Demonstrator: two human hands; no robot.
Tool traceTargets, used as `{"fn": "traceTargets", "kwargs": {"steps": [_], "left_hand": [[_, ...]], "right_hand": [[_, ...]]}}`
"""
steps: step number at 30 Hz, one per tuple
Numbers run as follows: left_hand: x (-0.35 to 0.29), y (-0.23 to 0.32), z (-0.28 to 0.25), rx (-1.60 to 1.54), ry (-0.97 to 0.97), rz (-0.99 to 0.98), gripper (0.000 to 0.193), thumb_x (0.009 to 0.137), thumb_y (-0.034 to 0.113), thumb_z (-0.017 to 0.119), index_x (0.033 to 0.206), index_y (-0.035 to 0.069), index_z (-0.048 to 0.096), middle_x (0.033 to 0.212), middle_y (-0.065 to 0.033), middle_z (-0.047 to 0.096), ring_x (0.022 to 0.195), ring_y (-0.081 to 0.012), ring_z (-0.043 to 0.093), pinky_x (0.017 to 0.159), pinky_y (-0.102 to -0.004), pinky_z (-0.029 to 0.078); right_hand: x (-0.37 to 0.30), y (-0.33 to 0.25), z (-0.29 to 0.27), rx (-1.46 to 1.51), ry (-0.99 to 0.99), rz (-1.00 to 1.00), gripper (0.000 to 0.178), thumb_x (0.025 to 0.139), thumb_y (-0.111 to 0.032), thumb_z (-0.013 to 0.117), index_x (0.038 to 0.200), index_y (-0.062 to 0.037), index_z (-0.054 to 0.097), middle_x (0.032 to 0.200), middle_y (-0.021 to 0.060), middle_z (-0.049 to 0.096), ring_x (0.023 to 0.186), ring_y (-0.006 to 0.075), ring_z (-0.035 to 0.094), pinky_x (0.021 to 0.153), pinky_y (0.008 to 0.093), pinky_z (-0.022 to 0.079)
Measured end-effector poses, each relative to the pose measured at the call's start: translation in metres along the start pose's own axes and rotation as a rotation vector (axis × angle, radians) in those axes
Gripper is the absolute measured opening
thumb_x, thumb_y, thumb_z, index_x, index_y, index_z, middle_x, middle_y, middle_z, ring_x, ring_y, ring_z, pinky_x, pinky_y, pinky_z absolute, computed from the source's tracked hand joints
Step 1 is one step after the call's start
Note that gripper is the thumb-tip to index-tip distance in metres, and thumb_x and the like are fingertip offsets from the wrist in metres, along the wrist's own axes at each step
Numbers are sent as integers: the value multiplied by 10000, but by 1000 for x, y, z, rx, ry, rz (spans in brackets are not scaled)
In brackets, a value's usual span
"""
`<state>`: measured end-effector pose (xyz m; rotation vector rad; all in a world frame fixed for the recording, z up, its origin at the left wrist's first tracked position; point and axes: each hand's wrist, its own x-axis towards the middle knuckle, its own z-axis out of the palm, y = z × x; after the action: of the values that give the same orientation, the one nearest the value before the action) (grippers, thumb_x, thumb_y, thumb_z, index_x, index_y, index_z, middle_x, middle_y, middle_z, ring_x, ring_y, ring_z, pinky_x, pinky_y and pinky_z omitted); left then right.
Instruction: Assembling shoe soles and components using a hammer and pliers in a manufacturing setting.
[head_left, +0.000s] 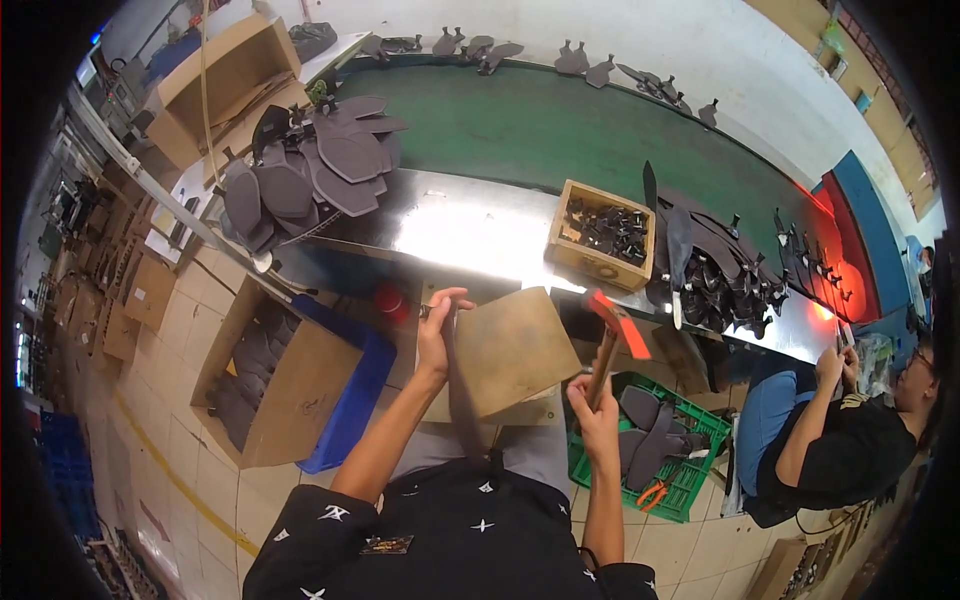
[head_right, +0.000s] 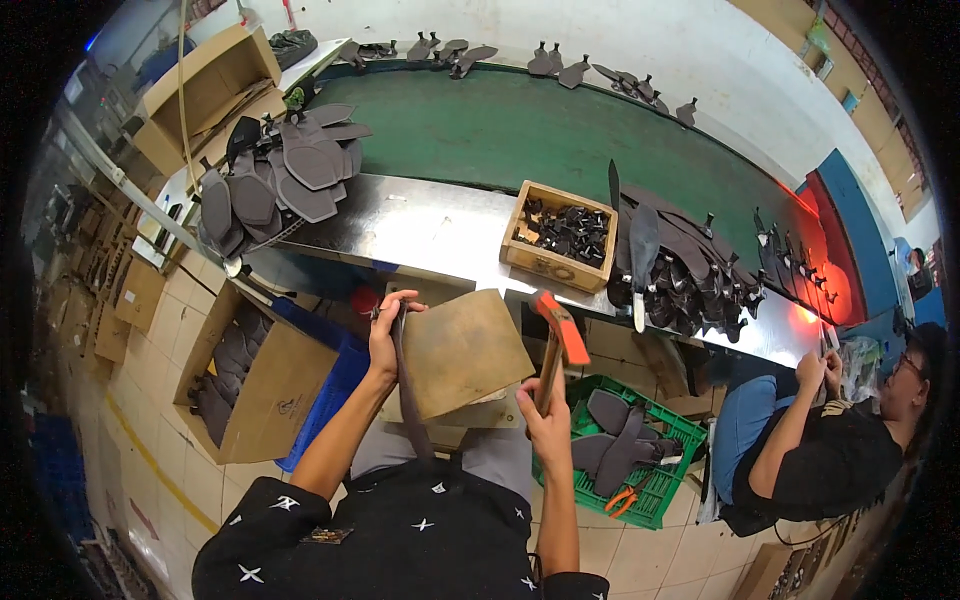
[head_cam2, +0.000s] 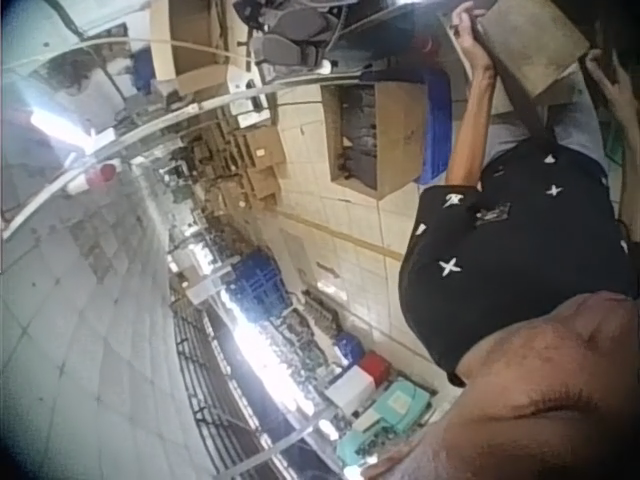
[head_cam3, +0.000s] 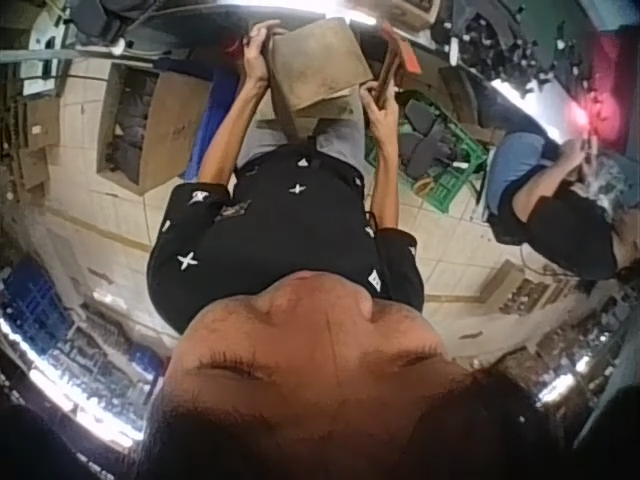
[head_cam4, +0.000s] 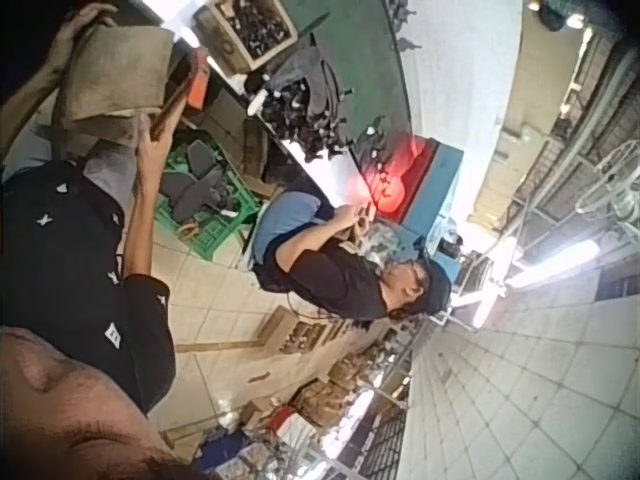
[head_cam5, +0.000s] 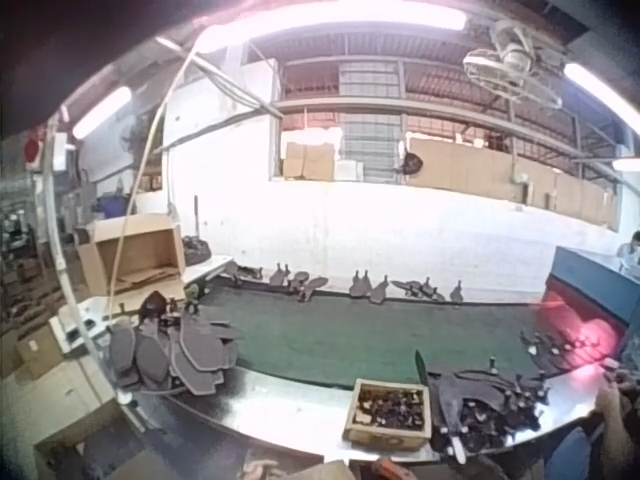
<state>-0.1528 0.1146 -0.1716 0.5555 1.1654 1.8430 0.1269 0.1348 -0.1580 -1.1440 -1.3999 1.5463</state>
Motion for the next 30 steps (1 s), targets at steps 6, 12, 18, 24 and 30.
{"fn": "traceTargets", "kwargs": {"steps": [6,12,18,24,30], "left_hand": [[30,-12,2,-133,-51,7,325,978,325,503,1116,52,612,917,-67,634,858,-174,623,783,-306,510],[66,-31,-23,-138,10,69,395,998,311,486,1234,7,575,1040,-87,654,988,-198,627,935,-342,464],[49,8,-42,99,112,193,387,976,255,494,1202,-28,630,1217,-133,654,1123,-207,599,1012,-313,401],[-2,72,30,465,32,213,358,944,203,507,1170,-32,655,1177,-119,668,1114,-198,588,1005,-303,400],[12,12,71,1248,-2,686,544,882,369,681,1256,3,533,1151,-201,594,1152,-383,523,1082,-528,293]], "right_hand": [[11,-3,30,90,-32,8,483,921,-113,669,1368,-21,509,1041,4,591,806,54,487,724,215,409],[9,3,67,71,87,-156,148,911,-114,680,945,14,615,1520,132,369,885,87,536,791,252,451],[-7,8,67,-233,115,-256,147,884,-140,710,920,-12,648,1591,210,241,1326,297,455,986,355,419],[-17,-4,23,-256,304,-451,140,808,-70,736,887,5,648,1343,174,515,1180,304,531,957,382,437],[-67,-53,-2,94,233,-176,153,974,-56,539,1112,10,538,554,-34,399,423,54,377,413,224,315]]}}
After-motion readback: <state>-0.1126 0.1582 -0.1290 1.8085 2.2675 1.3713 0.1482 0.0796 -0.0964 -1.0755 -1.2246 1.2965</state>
